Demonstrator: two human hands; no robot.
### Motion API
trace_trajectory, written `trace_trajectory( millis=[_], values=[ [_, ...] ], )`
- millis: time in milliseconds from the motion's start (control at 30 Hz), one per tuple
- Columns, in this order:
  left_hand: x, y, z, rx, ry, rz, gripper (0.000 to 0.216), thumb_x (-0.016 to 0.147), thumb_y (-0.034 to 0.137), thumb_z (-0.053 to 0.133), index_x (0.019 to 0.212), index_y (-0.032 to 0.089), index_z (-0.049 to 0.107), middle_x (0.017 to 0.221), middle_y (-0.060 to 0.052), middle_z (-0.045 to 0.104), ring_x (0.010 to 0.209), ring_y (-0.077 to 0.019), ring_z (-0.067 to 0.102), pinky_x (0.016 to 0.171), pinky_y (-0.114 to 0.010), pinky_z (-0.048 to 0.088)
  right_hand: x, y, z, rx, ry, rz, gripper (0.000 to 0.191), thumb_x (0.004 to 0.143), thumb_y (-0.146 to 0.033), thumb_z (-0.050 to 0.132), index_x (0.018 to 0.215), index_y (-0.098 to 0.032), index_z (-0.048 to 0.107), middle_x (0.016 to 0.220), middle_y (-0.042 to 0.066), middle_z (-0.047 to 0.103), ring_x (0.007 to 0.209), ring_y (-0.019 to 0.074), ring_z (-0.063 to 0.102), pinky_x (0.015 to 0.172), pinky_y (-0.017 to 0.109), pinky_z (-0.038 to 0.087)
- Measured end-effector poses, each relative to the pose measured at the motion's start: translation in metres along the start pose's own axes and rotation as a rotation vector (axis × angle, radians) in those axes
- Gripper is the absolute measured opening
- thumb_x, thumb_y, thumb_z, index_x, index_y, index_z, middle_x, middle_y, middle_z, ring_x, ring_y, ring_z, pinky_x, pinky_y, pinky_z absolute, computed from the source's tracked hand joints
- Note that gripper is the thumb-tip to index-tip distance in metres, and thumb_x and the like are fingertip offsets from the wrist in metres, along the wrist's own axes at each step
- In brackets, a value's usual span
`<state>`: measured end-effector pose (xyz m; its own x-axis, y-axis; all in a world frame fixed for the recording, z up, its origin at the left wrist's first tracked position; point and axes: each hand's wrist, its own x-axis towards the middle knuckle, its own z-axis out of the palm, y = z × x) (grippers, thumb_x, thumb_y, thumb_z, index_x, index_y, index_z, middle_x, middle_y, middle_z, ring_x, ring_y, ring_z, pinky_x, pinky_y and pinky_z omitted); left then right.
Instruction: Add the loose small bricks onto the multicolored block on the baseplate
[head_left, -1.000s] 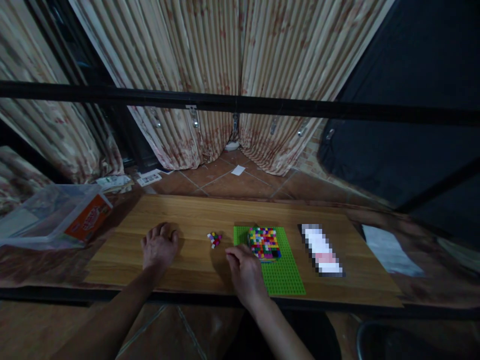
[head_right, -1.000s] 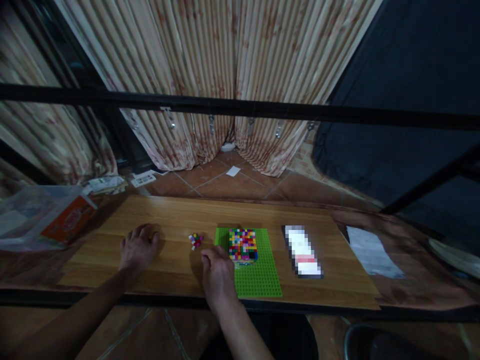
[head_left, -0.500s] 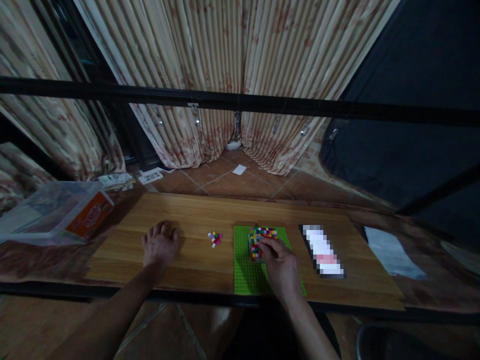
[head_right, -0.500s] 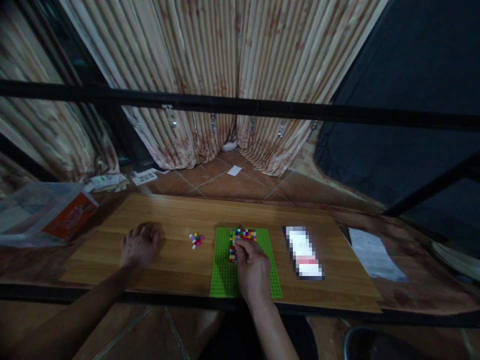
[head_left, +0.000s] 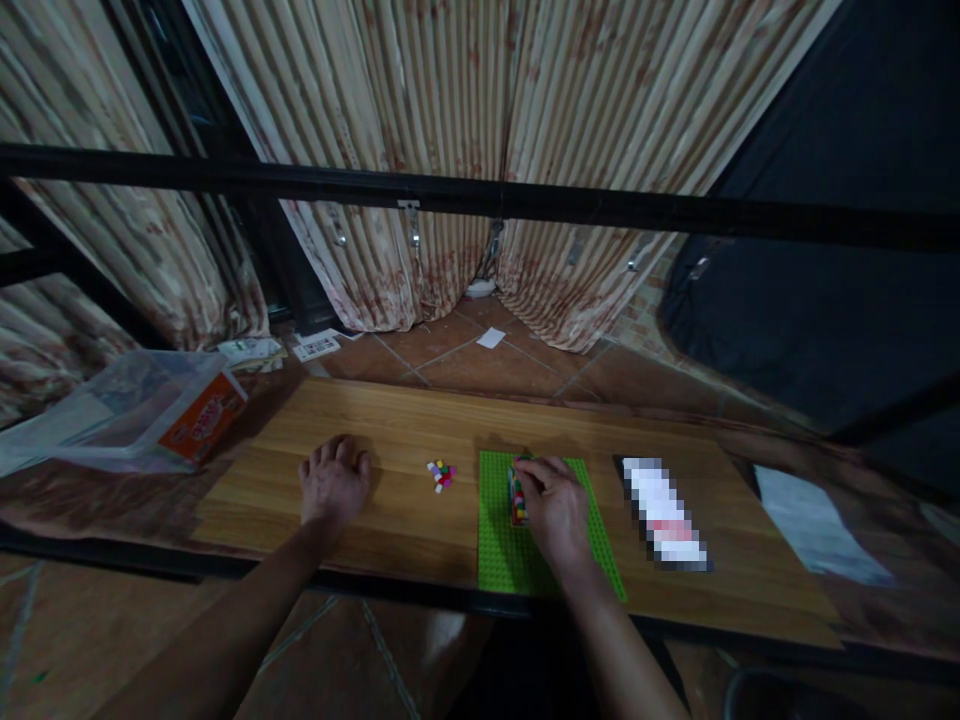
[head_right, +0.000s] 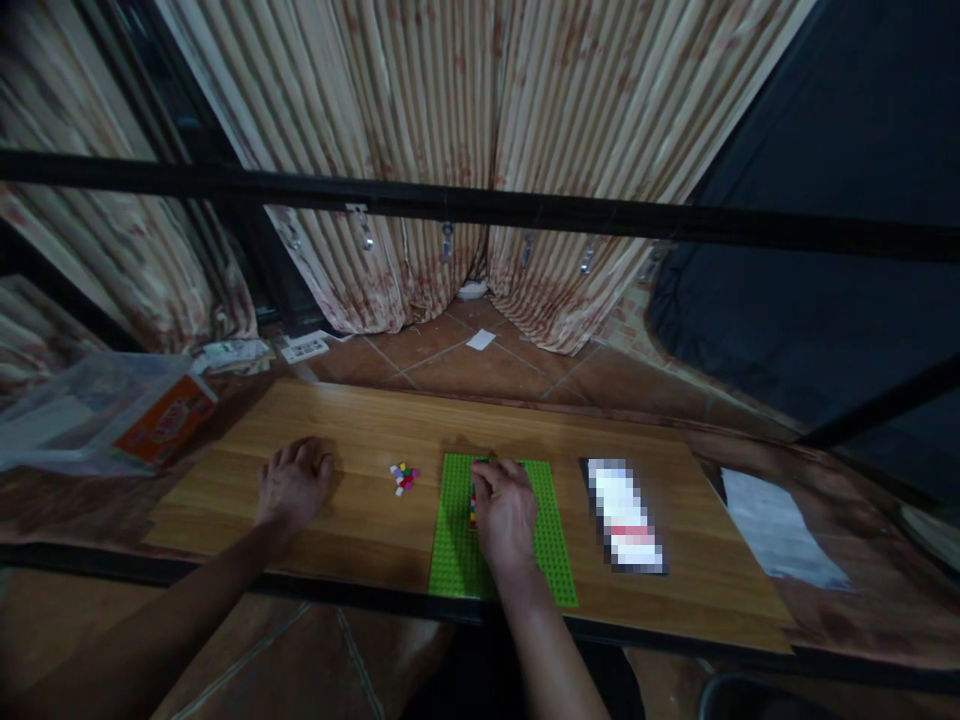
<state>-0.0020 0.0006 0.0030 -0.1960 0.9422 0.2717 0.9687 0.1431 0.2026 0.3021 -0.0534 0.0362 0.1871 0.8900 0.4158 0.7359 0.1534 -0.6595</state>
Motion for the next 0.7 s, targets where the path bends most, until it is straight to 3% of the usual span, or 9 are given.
trace_trajectory(
  millis=[233,700],
  values=[
    [-0.0005,-0.0004,0.0014,0.024,0.013,0.006,0.048,0.090,0.040,0.036,0.126,0.015,0.055,0.133,-0.012,0.055,0.120,-0.0314,0.047,0.099,-0.046,0.035,0.0002,-0.0013,-0.0002,0.005,0.006,0.036,0.020,0.086,-0.024,0.055,0.084,-0.020,0.075,0.084,0.005,0.071,0.080,0.0198,0.064,0.075,0.032,0.048],
    [-0.0019,0.0010,0.0004,0.014,0.003,0.003,0.048,0.089,0.039,0.037,0.127,0.015,0.055,0.133,-0.013,0.055,0.121,-0.0321,0.046,0.099,-0.047,0.034,-0.0048,0.0043,-0.0005,-0.062,-0.011,-0.103,0.029,0.091,-0.025,0.047,0.086,-0.022,0.075,0.087,0.007,0.070,0.084,0.0209,0.061,0.081,0.035,0.048]
  ],
)
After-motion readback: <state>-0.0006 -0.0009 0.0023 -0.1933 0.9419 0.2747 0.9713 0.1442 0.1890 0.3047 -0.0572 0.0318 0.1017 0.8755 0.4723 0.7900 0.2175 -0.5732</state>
